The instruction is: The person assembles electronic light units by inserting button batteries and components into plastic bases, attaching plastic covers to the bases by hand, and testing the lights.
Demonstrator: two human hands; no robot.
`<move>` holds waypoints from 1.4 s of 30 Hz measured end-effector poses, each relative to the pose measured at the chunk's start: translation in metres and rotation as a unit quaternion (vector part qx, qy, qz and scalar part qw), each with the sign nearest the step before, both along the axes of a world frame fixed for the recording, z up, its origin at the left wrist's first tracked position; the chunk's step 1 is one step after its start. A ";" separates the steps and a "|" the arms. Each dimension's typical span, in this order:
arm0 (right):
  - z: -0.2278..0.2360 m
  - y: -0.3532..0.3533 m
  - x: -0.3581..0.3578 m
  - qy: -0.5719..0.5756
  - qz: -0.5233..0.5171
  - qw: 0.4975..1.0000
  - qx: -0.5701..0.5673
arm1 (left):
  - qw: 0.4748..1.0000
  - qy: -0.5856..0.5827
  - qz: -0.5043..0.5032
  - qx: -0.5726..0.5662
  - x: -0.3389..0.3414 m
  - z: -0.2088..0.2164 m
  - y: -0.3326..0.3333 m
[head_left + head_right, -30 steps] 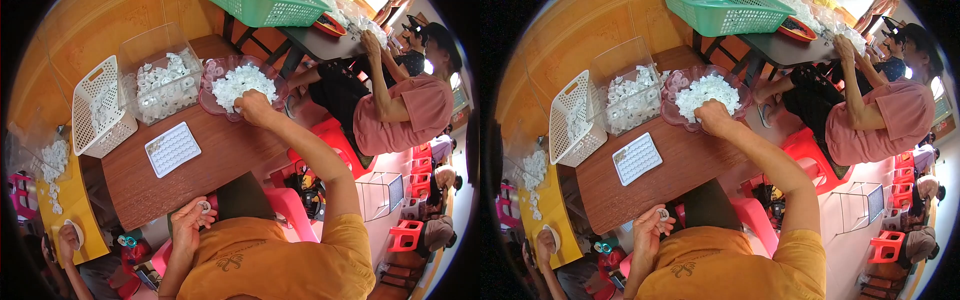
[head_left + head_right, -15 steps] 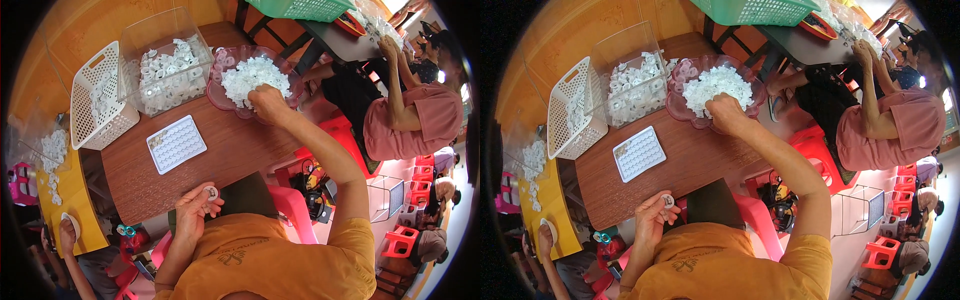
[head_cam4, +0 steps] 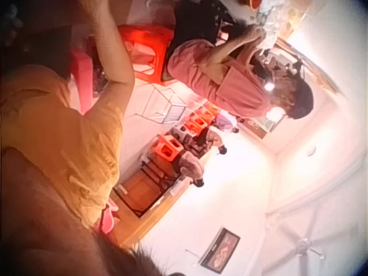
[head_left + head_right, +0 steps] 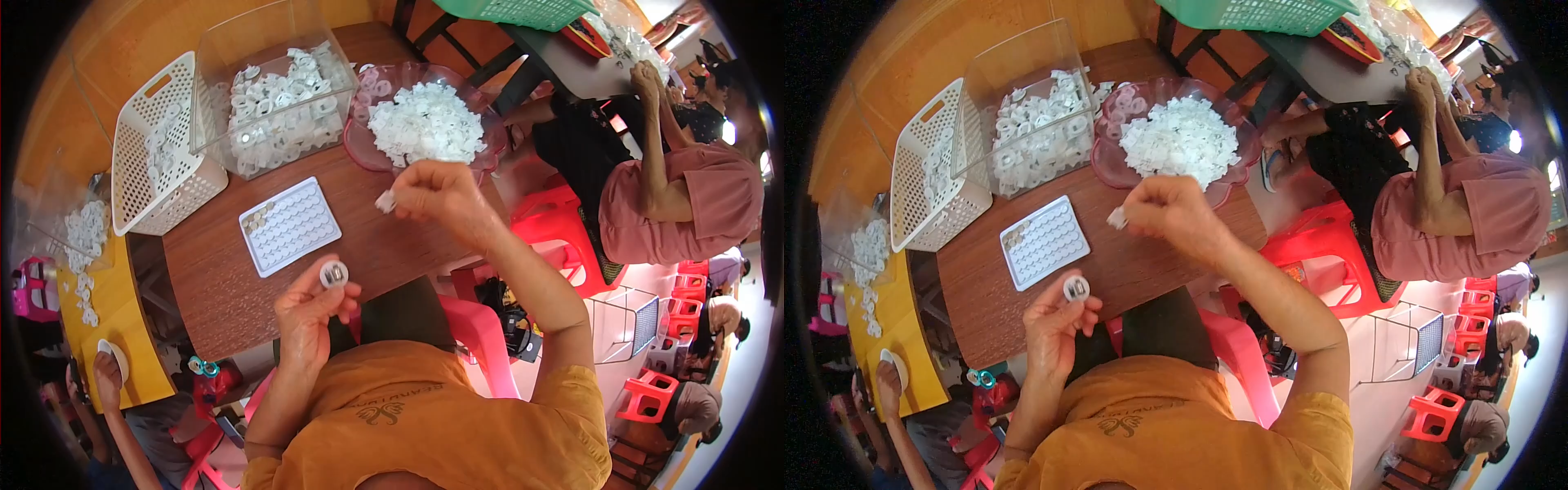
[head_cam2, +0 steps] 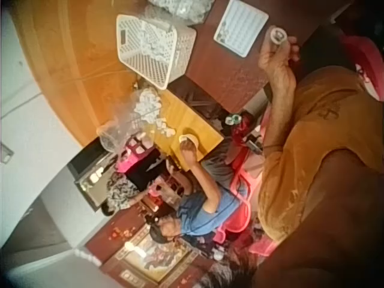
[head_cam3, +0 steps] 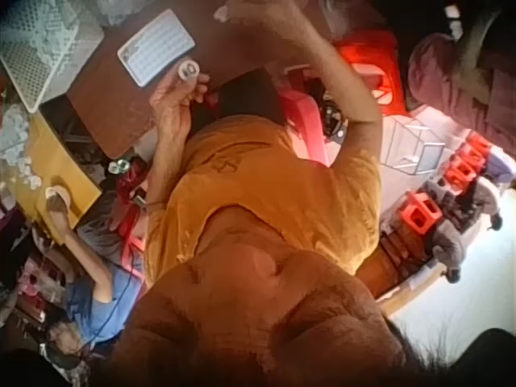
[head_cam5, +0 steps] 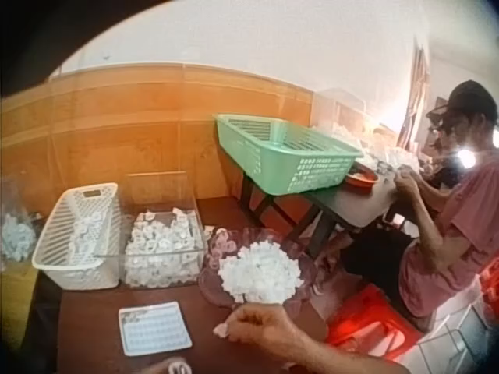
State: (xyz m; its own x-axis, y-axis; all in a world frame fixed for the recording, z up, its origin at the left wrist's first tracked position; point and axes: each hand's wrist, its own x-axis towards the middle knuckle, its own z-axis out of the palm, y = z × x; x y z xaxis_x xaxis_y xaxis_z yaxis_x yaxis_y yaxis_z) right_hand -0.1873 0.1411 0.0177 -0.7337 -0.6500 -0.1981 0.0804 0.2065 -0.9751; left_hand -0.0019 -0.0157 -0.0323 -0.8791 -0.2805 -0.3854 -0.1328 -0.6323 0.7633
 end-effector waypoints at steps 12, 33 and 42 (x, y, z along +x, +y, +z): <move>-0.041 -0.032 0.060 -0.104 0.109 0.986 -0.072 | 0.995 0.008 0.083 -0.044 -0.006 0.009 -0.004; -0.055 -0.019 0.086 -0.076 0.032 0.989 -0.127 | 0.995 -0.012 0.098 0.016 -0.003 -0.003 0.001; -0.059 -0.025 0.102 -0.126 -0.021 0.979 -0.162 | 0.989 0.025 0.128 -0.076 0.002 -0.008 0.010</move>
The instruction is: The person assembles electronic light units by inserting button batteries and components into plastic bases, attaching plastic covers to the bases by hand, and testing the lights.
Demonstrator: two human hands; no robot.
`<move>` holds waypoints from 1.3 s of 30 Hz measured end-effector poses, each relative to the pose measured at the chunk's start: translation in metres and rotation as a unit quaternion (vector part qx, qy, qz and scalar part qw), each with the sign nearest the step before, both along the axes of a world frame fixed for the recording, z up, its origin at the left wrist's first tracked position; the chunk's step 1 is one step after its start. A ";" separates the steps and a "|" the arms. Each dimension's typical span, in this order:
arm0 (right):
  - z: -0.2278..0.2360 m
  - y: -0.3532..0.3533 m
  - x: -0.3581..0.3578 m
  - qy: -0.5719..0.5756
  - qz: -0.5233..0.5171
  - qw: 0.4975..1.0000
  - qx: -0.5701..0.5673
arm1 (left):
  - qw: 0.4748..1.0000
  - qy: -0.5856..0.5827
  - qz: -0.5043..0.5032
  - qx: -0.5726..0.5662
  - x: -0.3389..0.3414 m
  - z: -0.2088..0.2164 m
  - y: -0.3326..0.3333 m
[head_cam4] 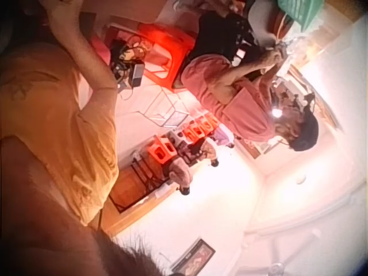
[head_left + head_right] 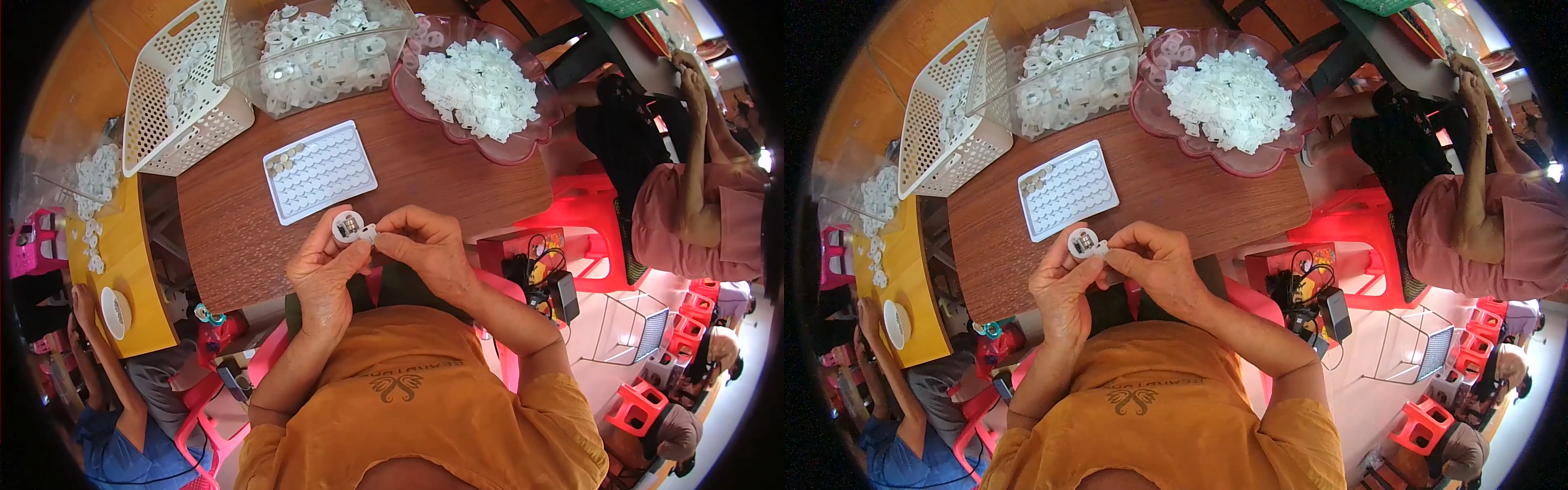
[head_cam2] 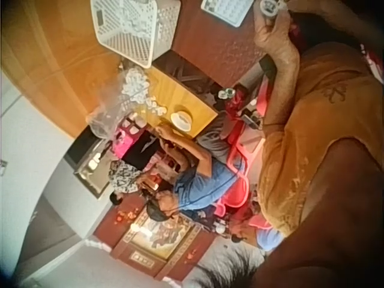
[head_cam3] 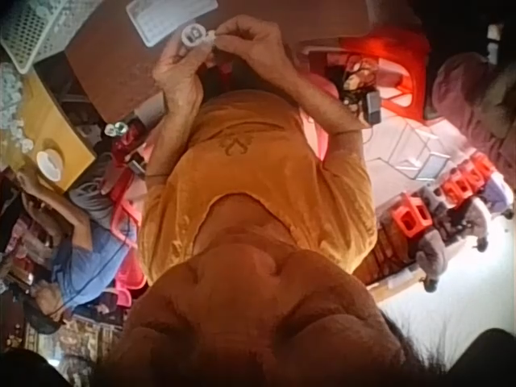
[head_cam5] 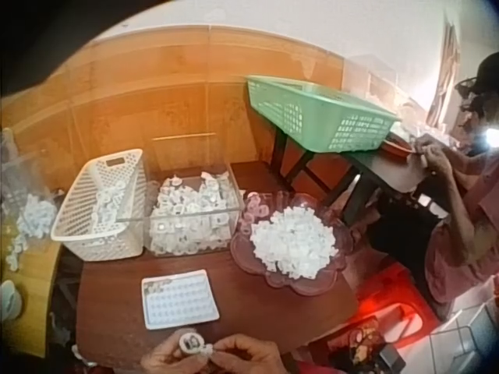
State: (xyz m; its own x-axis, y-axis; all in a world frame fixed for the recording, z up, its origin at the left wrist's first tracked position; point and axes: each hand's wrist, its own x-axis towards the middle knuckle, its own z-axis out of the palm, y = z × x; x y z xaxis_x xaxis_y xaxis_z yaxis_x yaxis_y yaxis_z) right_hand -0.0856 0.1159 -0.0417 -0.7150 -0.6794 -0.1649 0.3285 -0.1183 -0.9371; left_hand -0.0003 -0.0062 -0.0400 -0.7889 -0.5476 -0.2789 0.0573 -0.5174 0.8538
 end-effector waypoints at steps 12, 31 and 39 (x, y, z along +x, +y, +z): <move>0.014 0.002 -0.021 0.322 0.014 0.943 0.087 | 0.986 -0.017 -0.153 0.058 0.009 -0.001 -0.017; 0.007 -0.005 -0.023 0.523 0.004 0.847 0.092 | 0.984 -0.058 -0.165 0.014 0.007 0.001 -0.017; 0.006 -0.004 -0.025 0.534 0.004 0.839 0.107 | 0.985 -0.058 -0.162 0.017 0.004 0.000 -0.014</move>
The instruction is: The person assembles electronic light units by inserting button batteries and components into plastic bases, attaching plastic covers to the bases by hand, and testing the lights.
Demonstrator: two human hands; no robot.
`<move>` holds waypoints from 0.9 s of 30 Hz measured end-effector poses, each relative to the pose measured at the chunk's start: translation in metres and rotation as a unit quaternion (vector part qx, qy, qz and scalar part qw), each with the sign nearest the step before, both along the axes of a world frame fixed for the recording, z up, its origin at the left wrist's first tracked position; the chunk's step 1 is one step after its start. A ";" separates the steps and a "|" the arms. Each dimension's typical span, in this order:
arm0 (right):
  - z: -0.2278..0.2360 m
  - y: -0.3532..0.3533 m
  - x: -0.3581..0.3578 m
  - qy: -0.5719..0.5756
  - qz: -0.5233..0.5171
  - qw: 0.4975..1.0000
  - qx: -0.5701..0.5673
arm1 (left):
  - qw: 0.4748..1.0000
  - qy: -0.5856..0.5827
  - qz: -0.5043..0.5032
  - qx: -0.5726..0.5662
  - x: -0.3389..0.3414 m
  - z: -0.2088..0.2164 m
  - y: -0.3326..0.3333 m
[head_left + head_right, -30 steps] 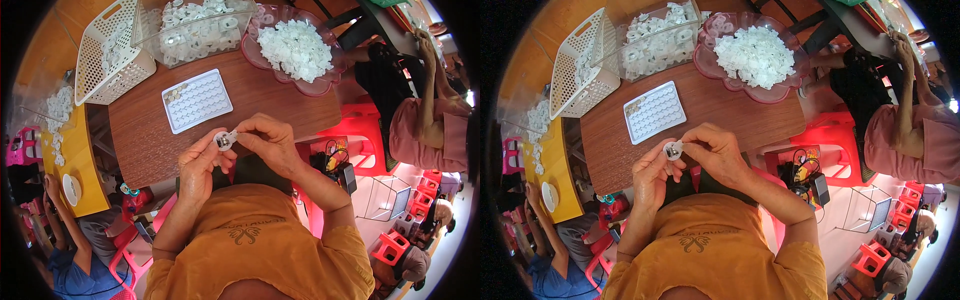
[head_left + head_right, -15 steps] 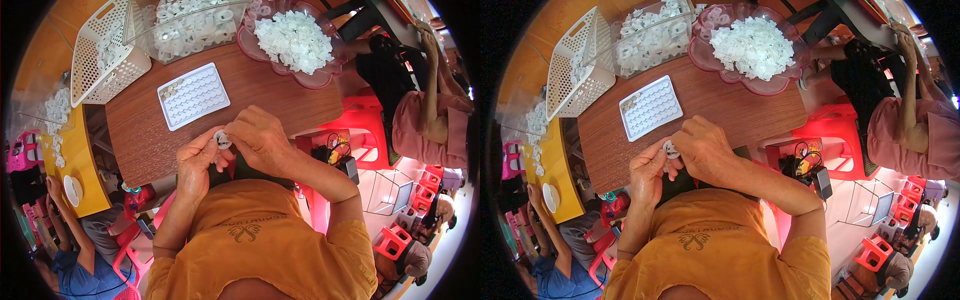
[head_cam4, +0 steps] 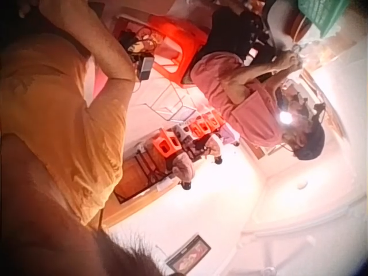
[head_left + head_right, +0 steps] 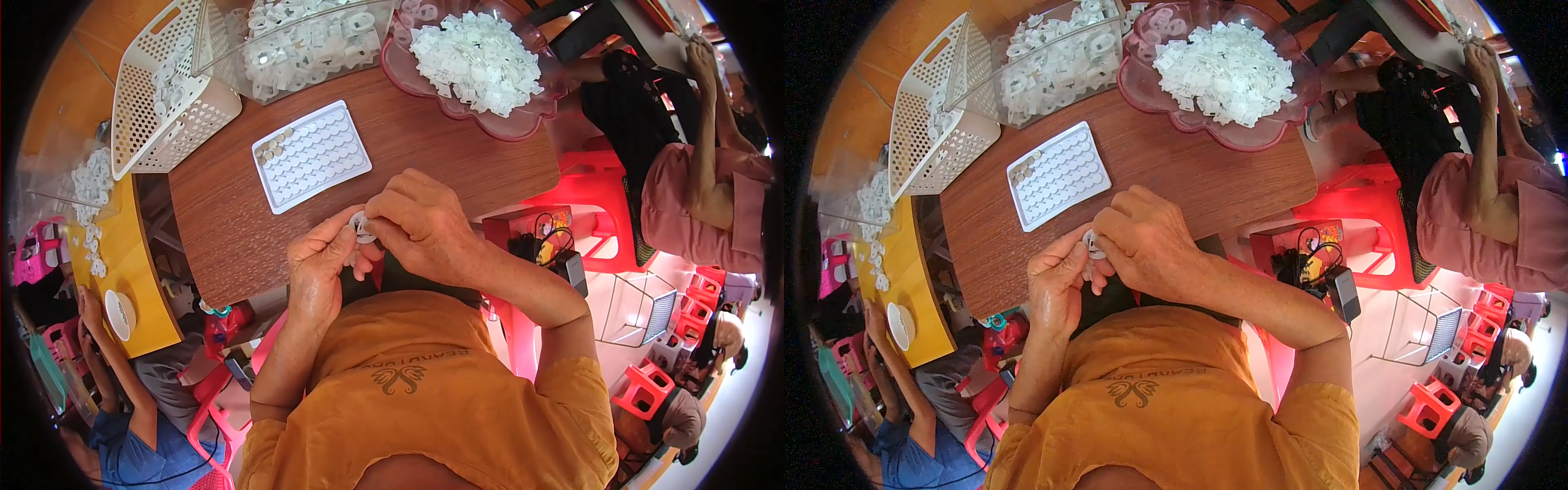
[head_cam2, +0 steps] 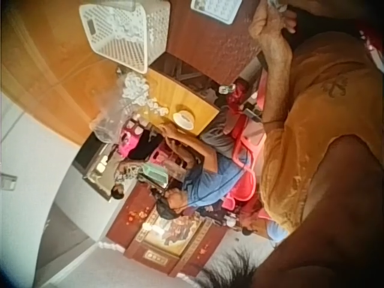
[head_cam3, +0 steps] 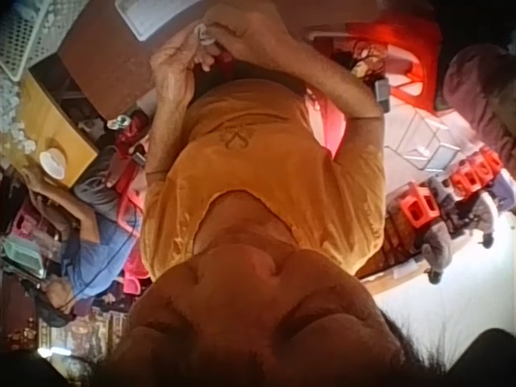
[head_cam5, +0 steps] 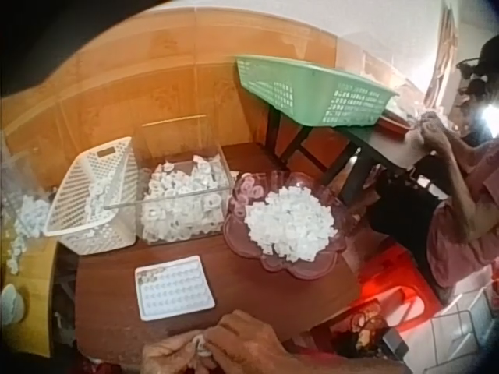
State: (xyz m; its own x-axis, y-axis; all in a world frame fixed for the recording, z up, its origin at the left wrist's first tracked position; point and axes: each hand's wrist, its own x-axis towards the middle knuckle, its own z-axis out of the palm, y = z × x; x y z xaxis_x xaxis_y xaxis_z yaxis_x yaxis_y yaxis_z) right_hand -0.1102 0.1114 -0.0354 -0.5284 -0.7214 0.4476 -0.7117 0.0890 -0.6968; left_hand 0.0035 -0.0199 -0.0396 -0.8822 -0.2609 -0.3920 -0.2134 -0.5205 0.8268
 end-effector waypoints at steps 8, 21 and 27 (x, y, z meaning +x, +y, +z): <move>-0.001 -0.001 0.000 -0.003 0.011 1.000 -0.011 | 1.000 -0.004 0.000 -0.012 0.000 -0.001 0.002; 0.002 0.001 -0.008 -0.037 0.052 0.997 0.043 | 1.000 -0.002 -0.011 -0.010 0.002 -0.003 0.003; 0.003 0.001 -0.010 -0.023 0.066 0.996 0.058 | 1.000 -0.009 -0.016 -0.016 0.003 -0.005 0.003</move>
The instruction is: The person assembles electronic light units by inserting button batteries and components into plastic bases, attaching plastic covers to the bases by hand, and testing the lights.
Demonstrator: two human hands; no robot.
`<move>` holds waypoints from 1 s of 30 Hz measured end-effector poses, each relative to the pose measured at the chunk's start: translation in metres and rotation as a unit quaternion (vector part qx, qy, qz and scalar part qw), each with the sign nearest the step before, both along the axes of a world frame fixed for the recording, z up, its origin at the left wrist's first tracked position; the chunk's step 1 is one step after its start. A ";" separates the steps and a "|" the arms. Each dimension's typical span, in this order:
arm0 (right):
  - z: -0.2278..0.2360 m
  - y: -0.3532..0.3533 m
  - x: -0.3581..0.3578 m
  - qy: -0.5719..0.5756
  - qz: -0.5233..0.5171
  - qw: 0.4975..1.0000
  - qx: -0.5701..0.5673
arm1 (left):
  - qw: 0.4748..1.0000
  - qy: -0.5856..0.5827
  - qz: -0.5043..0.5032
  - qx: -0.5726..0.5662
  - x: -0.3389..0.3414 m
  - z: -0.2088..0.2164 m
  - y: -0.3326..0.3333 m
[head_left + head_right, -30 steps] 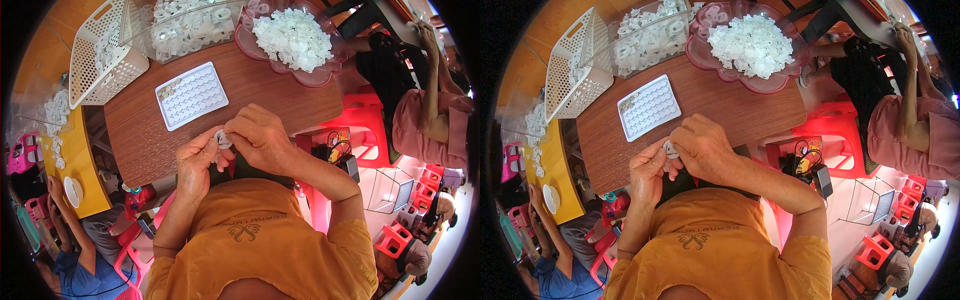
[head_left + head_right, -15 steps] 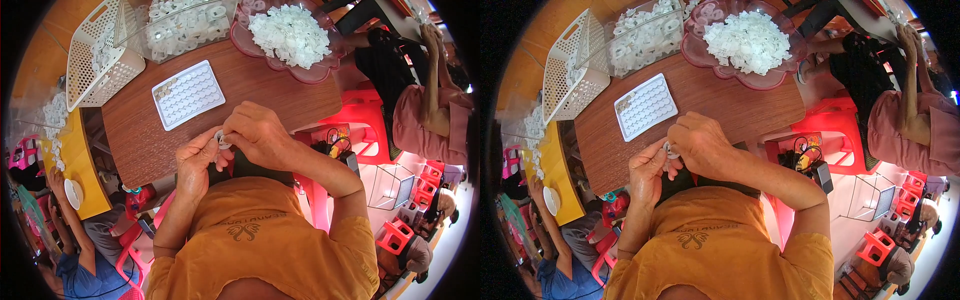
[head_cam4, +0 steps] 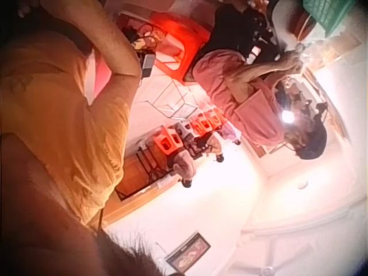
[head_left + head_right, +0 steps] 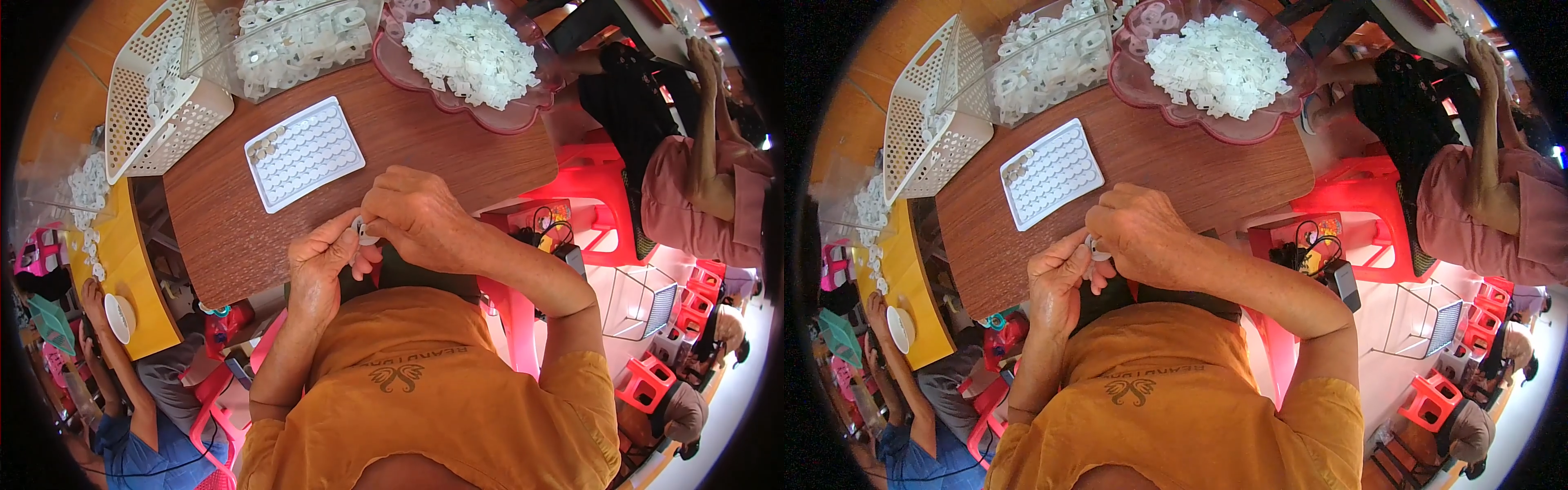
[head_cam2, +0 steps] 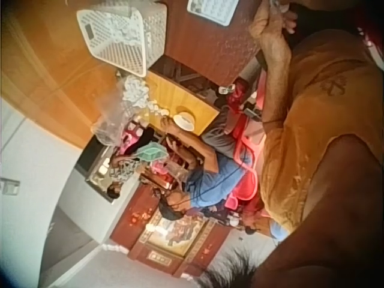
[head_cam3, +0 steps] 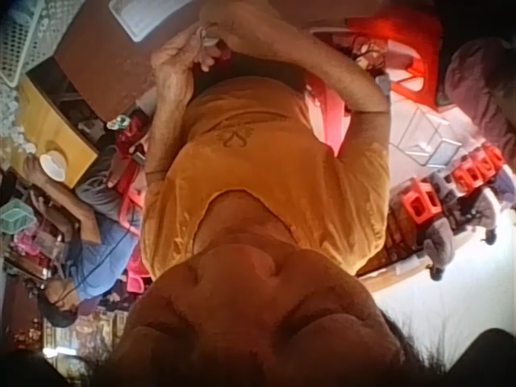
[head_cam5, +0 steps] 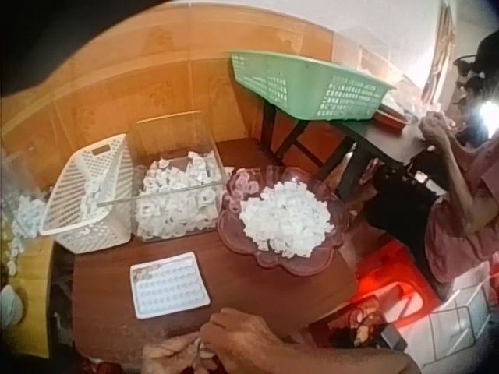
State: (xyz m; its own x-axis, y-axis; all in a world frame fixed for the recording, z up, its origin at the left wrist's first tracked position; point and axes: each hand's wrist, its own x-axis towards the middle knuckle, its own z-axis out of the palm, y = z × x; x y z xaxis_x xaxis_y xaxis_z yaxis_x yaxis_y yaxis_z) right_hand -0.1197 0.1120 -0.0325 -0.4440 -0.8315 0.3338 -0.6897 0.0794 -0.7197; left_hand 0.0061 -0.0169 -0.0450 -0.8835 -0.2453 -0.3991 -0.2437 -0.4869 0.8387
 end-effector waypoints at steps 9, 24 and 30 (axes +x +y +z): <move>0.001 -0.002 0.007 0.076 -0.006 0.997 -0.014 | 1.000 -0.005 0.001 -0.002 0.001 -0.003 -0.001; 0.009 0.001 -0.001 0.037 0.025 0.999 -0.002 | 0.999 0.008 -0.027 -0.023 0.001 -0.001 0.000; 0.007 0.001 -0.002 0.011 0.038 0.999 -0.008 | 0.999 0.024 -0.039 -0.026 0.000 -0.001 -0.005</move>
